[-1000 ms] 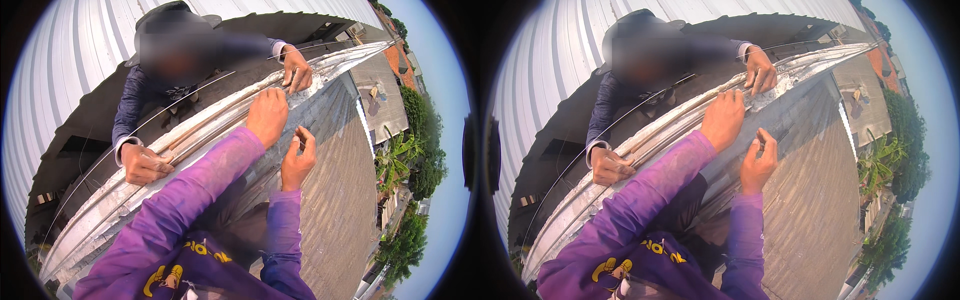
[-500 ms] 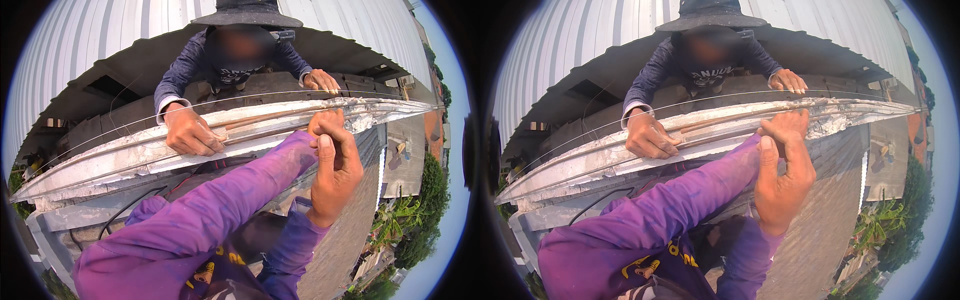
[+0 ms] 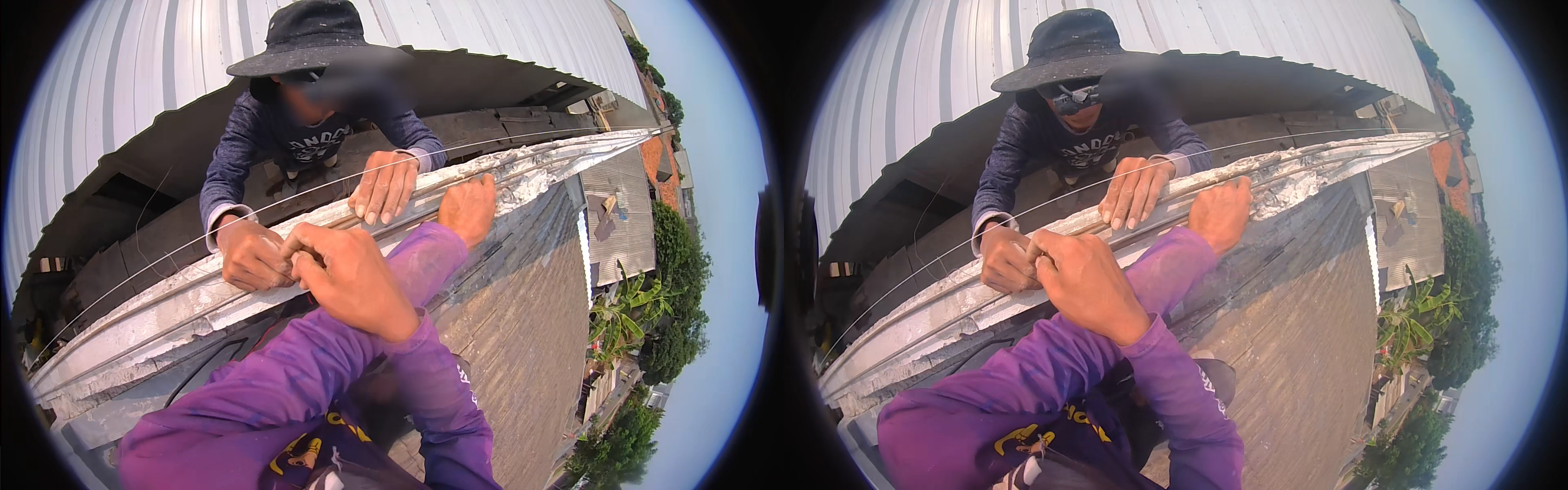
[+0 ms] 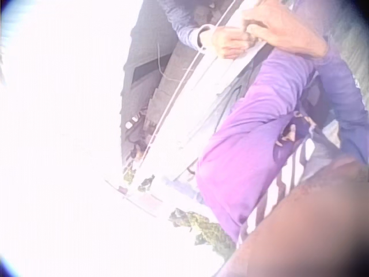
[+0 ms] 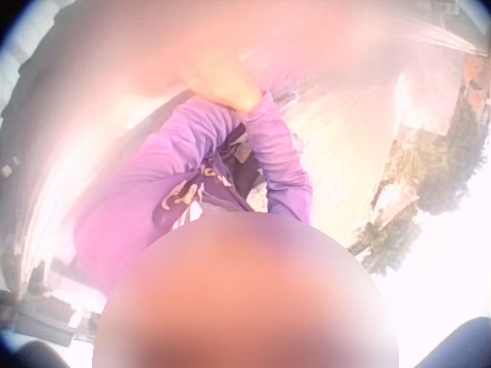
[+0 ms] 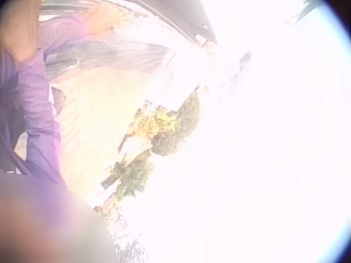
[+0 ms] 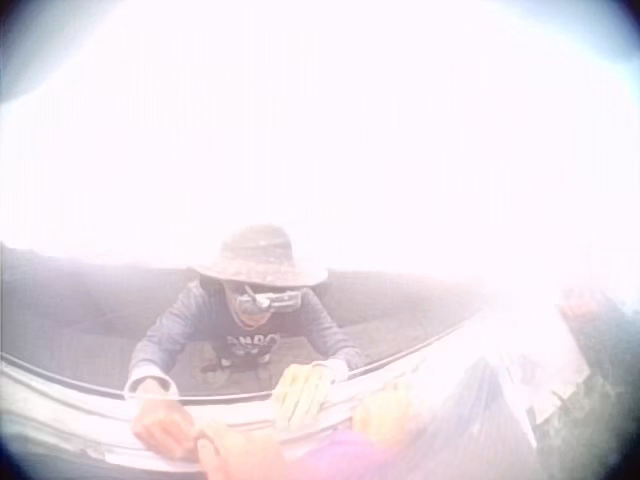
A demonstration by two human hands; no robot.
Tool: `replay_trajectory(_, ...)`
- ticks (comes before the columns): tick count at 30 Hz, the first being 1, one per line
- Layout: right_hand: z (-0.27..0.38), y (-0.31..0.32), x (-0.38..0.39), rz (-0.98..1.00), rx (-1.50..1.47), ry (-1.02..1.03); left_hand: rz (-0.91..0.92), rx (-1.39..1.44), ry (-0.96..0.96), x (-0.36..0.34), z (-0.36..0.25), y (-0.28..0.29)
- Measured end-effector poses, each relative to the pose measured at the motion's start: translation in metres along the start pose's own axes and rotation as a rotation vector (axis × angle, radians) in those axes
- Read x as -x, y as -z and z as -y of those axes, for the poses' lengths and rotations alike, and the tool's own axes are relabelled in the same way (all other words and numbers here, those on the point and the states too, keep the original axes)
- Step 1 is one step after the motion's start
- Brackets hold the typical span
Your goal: The person uses a crowbar to pry and remove a metal flashing strip from the edge of a corrugated roof. A coworker assists by holding the strip and using a hammer. The person then uses a wire to secure the flashing to the roof structure.
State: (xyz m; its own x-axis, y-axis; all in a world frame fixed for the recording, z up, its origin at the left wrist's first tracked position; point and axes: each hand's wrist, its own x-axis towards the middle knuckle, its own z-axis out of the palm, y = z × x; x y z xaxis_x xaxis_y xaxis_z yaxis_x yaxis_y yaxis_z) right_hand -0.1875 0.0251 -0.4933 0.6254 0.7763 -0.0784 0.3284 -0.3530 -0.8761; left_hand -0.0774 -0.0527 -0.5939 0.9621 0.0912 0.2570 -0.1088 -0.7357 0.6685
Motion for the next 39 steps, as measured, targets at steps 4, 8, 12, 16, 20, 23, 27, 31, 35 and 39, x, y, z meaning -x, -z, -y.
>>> replay_trajectory(4,0.000,0.005,0.009,-0.009,-0.419,-0.084,0.025,-0.002,-0.002,0.006,-0.001,0.005)
replay_trajectory(8,-0.002,0.008,0.013,0.060,-0.725,-0.058,0.045,-0.016,-0.002,0.009,0.002,0.007)
replay_trajectory(12,-0.003,0.009,0.006,0.048,-0.915,-0.147,0.052,-0.028,-0.001,0.010,0.009,0.012)
replay_trajectory(16,-0.001,0.010,0.004,-0.097,-0.637,0.016,0.044,-0.047,-0.005,0.008,0.015,0.019)
replay_trajectory(20,-0.007,0.013,0.014,-0.450,-0.486,0.260,0.069,-0.001,-0.035,0.010,-0.001,0.005)
replay_trajectory(23,0.012,0.012,0.009,-0.499,-0.835,0.288,0.038,-0.035,-0.020,0.001,0.011,0.018)
replay_trajectory(27,0.026,0.026,0.011,-0.574,-1.003,0.286,0.026,-0.014,-0.015,-0.002,0.012,0.017)
replay_trajectory(31,0.016,0.052,0.024,-0.756,-0.918,0.388,0.055,0.045,-0.039,-0.008,-0.003,0.000)
replay_trajectory(35,0.025,0.073,0.038,-0.778,-0.944,0.447,0.053,0.071,-0.031,-0.009,0.002,0.018)
replay_trajectory(39,0.039,0.121,0.076,-0.758,-0.985,0.508,0.059,0.070,0.017,-0.011,-0.008,0.014)
